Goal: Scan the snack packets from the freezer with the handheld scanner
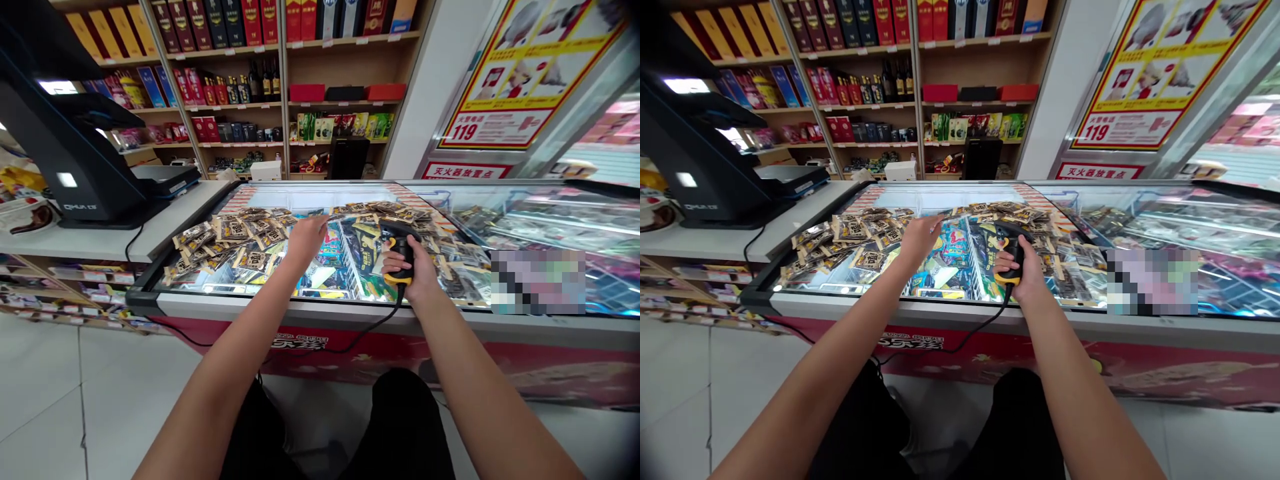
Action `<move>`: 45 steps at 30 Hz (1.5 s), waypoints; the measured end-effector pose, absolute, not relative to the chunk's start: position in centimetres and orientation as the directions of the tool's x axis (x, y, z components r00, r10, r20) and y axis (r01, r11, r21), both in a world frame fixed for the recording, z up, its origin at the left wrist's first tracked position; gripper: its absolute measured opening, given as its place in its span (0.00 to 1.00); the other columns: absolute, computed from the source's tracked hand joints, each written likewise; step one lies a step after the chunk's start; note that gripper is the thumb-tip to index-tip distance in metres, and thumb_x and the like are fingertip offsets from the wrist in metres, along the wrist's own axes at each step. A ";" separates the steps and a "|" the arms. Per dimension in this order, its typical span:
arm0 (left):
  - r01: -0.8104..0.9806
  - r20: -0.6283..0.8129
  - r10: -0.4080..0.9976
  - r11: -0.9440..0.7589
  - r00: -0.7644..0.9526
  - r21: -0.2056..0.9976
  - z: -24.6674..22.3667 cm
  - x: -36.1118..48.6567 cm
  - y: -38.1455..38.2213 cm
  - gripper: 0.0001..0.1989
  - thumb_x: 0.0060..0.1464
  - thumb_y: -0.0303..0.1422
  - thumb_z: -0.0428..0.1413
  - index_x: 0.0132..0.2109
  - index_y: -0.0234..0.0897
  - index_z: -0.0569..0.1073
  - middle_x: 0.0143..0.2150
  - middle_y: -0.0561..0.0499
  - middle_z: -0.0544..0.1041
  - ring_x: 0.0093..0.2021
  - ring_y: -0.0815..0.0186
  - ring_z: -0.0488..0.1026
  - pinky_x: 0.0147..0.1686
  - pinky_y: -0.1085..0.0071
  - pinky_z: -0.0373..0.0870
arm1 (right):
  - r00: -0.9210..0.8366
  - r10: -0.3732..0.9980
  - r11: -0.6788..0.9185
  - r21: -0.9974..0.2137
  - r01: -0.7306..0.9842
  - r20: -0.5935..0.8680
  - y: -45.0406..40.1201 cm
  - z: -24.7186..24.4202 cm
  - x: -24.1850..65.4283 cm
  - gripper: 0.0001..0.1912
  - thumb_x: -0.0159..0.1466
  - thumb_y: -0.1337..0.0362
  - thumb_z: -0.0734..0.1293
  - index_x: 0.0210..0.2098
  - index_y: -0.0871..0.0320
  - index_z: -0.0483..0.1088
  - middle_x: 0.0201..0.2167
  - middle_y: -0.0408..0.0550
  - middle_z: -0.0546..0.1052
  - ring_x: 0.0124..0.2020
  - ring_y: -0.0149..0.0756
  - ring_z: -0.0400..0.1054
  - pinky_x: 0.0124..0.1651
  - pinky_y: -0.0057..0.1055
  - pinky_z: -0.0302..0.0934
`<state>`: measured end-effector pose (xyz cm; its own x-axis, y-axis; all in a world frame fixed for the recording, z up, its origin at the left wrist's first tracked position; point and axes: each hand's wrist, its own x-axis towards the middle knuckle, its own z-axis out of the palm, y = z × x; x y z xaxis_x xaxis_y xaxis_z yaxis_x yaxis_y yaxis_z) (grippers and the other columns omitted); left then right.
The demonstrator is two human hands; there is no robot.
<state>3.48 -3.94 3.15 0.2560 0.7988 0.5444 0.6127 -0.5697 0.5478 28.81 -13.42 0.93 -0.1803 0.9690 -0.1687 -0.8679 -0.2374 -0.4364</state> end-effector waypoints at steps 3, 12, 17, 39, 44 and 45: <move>0.648 0.577 0.758 -0.608 0.303 0.459 3.6 -0.9 -6.1 0.17 0.66 0.30 0.54 0.57 0.44 0.82 0.61 0.45 0.80 0.61 0.52 0.77 0.63 0.58 0.71 | -0.209 0.963 -0.263 -0.433 -0.862 -0.168 -13.2 0.8 28.9 0.15 0.66 0.57 0.74 0.42 0.54 0.64 0.19 0.33 0.63 0.12 0.24 0.57 0.17 0.23 0.65; 0.874 0.505 0.828 -0.414 0.245 0.255 2.6 -15.8 -10.9 0.21 0.62 0.38 0.51 0.56 0.48 0.82 0.60 0.47 0.81 0.61 0.50 0.77 0.62 0.51 0.73 | -0.225 0.949 -0.295 -0.377 -0.878 -0.219 -13.2 0.8 28.8 0.13 0.69 0.56 0.71 0.44 0.56 0.65 0.20 0.34 0.63 0.12 0.25 0.57 0.16 0.26 0.63; 0.942 0.440 0.857 -0.329 0.267 0.068 1.2 -17.0 -11.6 0.24 0.58 0.39 0.53 0.59 0.47 0.80 0.62 0.44 0.78 0.62 0.45 0.73 0.63 0.46 0.70 | -0.195 0.958 -0.268 -0.414 -0.870 -0.211 -13.1 0.9 28.6 0.14 0.66 0.56 0.72 0.41 0.54 0.64 0.19 0.34 0.62 0.12 0.24 0.56 0.15 0.24 0.62; 0.733 0.371 0.736 -0.655 0.566 0.182 3.1 18.6 -1.9 0.32 0.65 0.37 0.57 0.74 0.44 0.61 0.75 0.38 0.59 0.71 0.40 0.59 0.65 0.43 0.65 | 0.105 0.976 0.072 0.170 -0.983 0.191 -15.3 1.5 29.4 0.10 0.70 0.57 0.66 0.49 0.51 0.68 0.19 0.33 0.64 0.13 0.28 0.61 0.18 0.27 0.64; 0.651 0.447 0.643 -0.742 0.623 0.159 3.2 22.1 0.6 0.25 0.65 0.34 0.58 0.68 0.49 0.71 0.73 0.42 0.63 0.70 0.43 0.58 0.67 0.44 0.61 | 0.092 0.965 0.058 0.140 -0.989 0.247 -14.9 0.7 29.8 0.11 0.68 0.60 0.67 0.49 0.50 0.67 0.19 0.33 0.65 0.14 0.28 0.62 0.20 0.27 0.66; 0.641 0.458 0.635 -0.749 0.622 0.168 3.1 22.3 0.7 0.22 0.65 0.33 0.57 0.65 0.49 0.75 0.71 0.42 0.65 0.70 0.44 0.58 0.67 0.45 0.61 | 0.092 0.964 0.058 0.139 -0.989 0.248 -14.8 0.6 29.9 0.10 0.68 0.60 0.67 0.49 0.50 0.66 0.19 0.33 0.64 0.14 0.28 0.62 0.20 0.27 0.66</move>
